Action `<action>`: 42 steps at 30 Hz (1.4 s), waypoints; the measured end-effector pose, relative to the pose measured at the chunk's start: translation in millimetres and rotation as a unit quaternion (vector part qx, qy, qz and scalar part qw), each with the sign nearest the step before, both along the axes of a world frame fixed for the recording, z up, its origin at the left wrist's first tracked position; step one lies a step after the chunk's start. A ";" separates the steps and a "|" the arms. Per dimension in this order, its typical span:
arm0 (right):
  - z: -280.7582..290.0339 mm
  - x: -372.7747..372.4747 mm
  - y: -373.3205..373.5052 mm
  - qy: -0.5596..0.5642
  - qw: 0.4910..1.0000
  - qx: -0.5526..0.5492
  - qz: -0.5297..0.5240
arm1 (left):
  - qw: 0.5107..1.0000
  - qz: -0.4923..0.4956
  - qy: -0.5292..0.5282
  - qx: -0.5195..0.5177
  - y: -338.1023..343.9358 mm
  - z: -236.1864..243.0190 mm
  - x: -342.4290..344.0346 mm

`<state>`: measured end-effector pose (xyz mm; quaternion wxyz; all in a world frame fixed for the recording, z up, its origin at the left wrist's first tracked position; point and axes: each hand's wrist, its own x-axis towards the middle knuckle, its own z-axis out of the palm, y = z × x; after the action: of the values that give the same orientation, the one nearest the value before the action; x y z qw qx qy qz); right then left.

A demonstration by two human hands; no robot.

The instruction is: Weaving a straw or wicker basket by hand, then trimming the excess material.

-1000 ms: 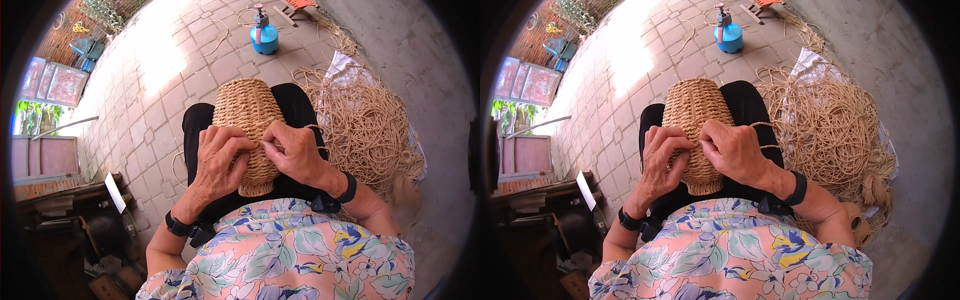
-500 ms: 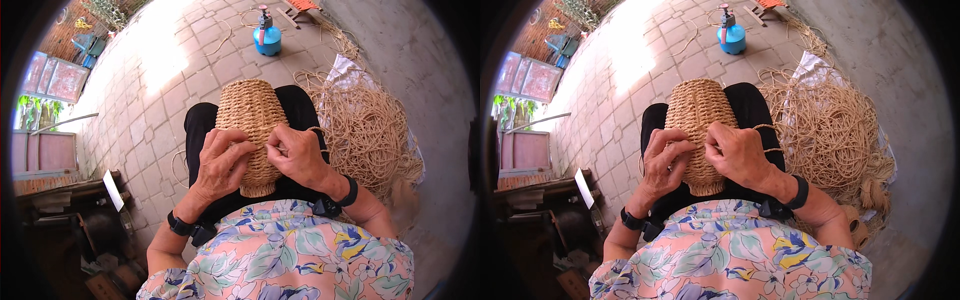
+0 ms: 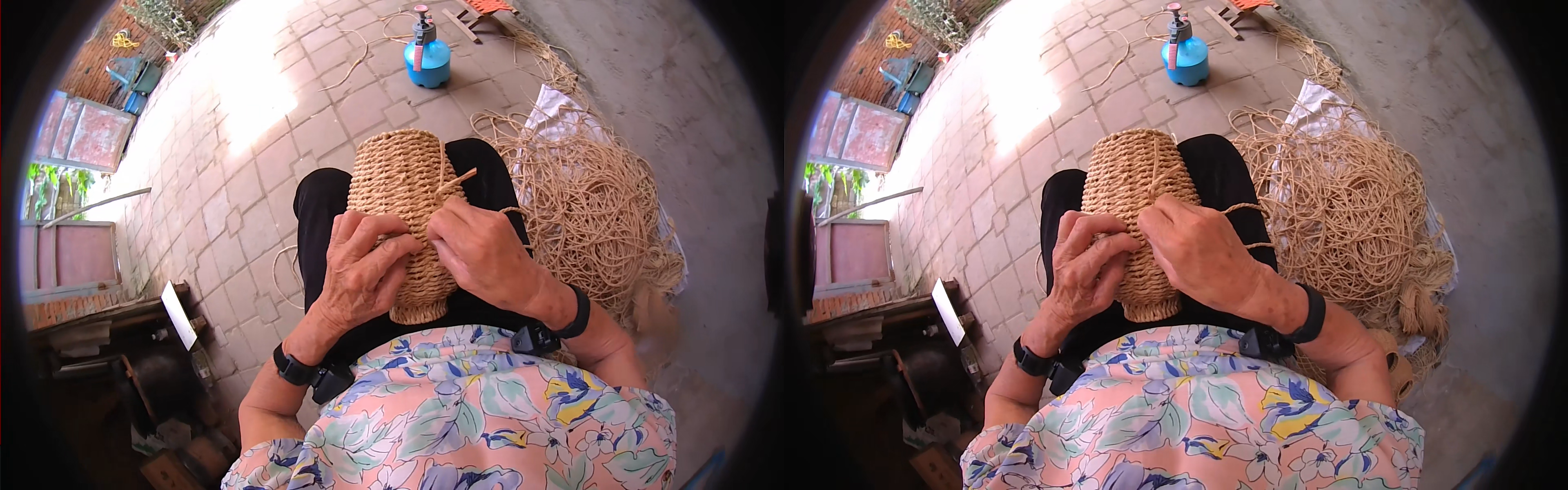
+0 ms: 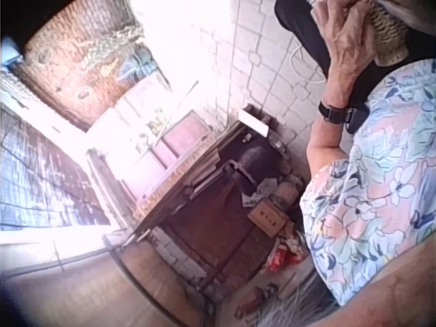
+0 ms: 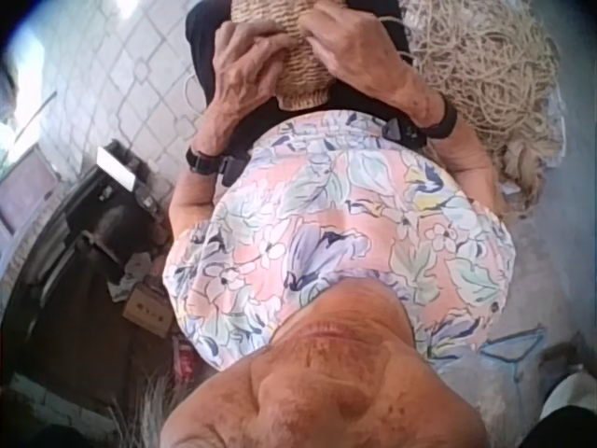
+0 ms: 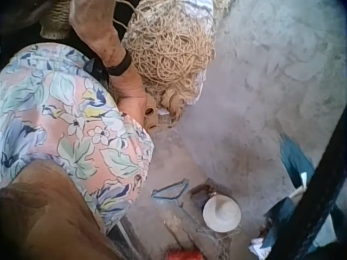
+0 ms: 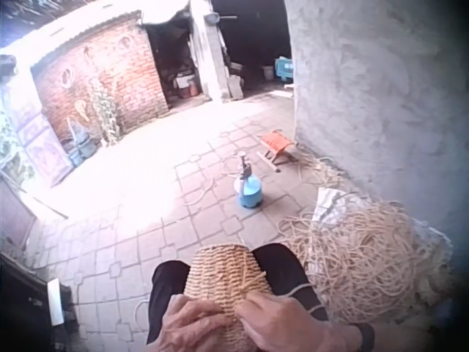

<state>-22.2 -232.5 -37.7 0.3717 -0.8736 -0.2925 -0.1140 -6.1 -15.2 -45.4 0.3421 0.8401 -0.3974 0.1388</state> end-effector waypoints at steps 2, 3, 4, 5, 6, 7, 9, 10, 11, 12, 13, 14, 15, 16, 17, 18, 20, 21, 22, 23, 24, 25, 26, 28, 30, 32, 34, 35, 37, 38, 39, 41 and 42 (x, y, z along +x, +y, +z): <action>7.2 3.4 0.8 0.008 0.999 -0.034 0.000 | 1.000 -0.005 -0.001 -0.007 0.5 -0.8 0.7; 12.6 4.6 0.7 0.008 0.999 -0.036 0.000 | 1.000 -0.005 -0.001 -0.009 0.4 0.0 0.4; 19.1 5.5 0.6 0.031 0.996 -0.083 -0.021 | 1.000 -0.005 0.000 -0.006 0.2 1.7 -0.1; 23.3 5.9 1.1 0.053 0.989 -0.129 -0.041 | 1.000 -0.004 0.001 -0.004 0.3 2.4 -0.6; 25.1 5.4 2.5 0.052 0.989 -0.132 -0.041 | 1.000 -0.003 0.001 -0.007 0.7 1.4 -0.8; 26.6 4.7 4.4 0.047 0.987 -0.147 -0.042 | 1.000 -0.005 0.000 -0.010 1.3 -0.2 -0.6; 27.2 5.0 8.4 0.042 0.985 -0.164 -0.042 | 1.000 -0.006 -0.001 -0.016 1.9 -2.8 0.0; 25.4 6.4 10.5 0.026 0.981 -0.188 -0.037 | 1.000 -0.012 -0.003 -0.024 1.9 -3.8 0.6; 23.5 8.0 12.6 0.010 0.977 -0.211 -0.033 | 0.999 -0.018 -0.005 -0.032 1.9 -4.5 1.1; 22.6 9.1 14.9 0.010 0.976 -0.214 -0.034 | 0.999 -0.018 -0.005 -0.034 2.1 -4.8 1.2; 21.7 10.5 17.3 0.033 0.978 -0.202 -0.040 | 1.000 -0.016 -0.007 -0.026 2.9 -4.8 1.5; 20.9 11.4 17.7 0.057 0.979 -0.189 -0.046 | 1.000 -0.013 -0.010 -0.018 2.9 -4.5 1.1; 18.5 13.7 14.6 0.055 0.979 -0.190 -0.047 | 1.000 -0.014 -0.012 -0.018 2.3 -4.6 1.3; 16.2 15.2 8.3 0.075 0.991 -0.113 -0.019 | 1.000 -0.009 -0.015 -0.015 1.3 -4.5 0.9; 15.1 15.4 2.0 0.094 0.995 -0.034 0.009 | 1.000 -0.005 -0.018 -0.012 0.4 -4.2 1.2; 18.8 13.2 -2.2 0.095 0.995 -0.034 0.010 | 1.000 -0.004 -0.017 -0.011 1.2 -4.1 0.4; 32.6 8.5 -11.4 0.121 0.992 -0.031 -0.017 | 1.000 -0.002 -0.025 -0.008 1.8 -0.6 -1.1; 29.5 7.1 -16.1 0.124 0.992 -0.018 -0.012 | 1.000 -0.003 -0.025 -0.008 1.1 0.0 -1.3; 29.0 5.8 -17.6 0.124 0.992 -0.017 -0.013 | 1.000 -0.003 -0.025 -0.005 0.8 0.5 -1.5; 28.6 4.7 -18.6 0.096 0.995 -0.025 -0.003 | 1.000 -0.001 -0.025 -0.003 0.7 1.0 -1.9; 29.0 4.1 -19.7 0.068 0.997 -0.035 0.006 | 1.000 -0.003 -0.026 -0.003 -0.1 1.5 -1.5; 25.8 3.9 -19.5 0.067 0.997 -0.034 0.004 | 1.000 -0.004 -0.026 -0.003 -0.7 1.4 -1.2; 19.7 4.0 -18.1 0.056 0.998 -0.040 0.011 | 1.000 -0.004 -0.025 -0.003 -1.2 1.7 -1.0; 13.4 5.1 -16.1 0.045 0.998 -0.045 0.019 | 1.000 -0.003 -0.021 0.000 -1.5 2.8 -1.6; 11.2 5.7 -14.2 0.005 0.998 -0.061 0.002 | 1.000 -0.002 -0.016 0.003 -0.9 1.6 -1.7; 10.4 5.5 -8.1 0.007 0.998 -0.059 -0.001 | 1.000 -0.002 -0.024 0.002 0.9 -3.0 -0.9; 9.9 6.3 -4.7 0.008 0.998 -0.059 -0.005 | 1.000 -0.002 -0.024 0.004 1.1 -3.4 -0.4; 8.3 6.6 -3.6 0.015 0.998 -0.063 -0.007 | 1.000 -0.002 -0.025 0.006 1.1 -3.4 -0.2; 4.9 5.8 -2.2 0.021 0.998 -0.067 -0.009 | 1.000 -0.002 -0.025 0.007 0.9 -3.3 -0.4; 3.5 4.1 -1.5 0.023 0.998 -0.055 -0.006 | 1.000 -0.002 -0.025 0.009 0.8 -3.2 -0.5; 2.8 3.2 -0.9 0.026 0.999 -0.043 -0.001 | 1.000 -0.001 -0.025 0.009 1.1 -3.7 -0.8; 6.5 2.3 -3.6 0.030 0.999 -0.041 0.010 | 1.000 0.001 -0.026 0.007 1.6 -4.8 -1.3; 7.8 1.6 -5.2 0.034 0.998 -0.038 0.020 | 1.000 0.002 -0.027 0.007 1.4 -4.4 -1.4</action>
<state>-20.6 -237.7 -29.8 0.3501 -0.8846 -0.3010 -0.0653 -7.5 -13.8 -49.8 0.3255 0.8391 -0.4058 0.1590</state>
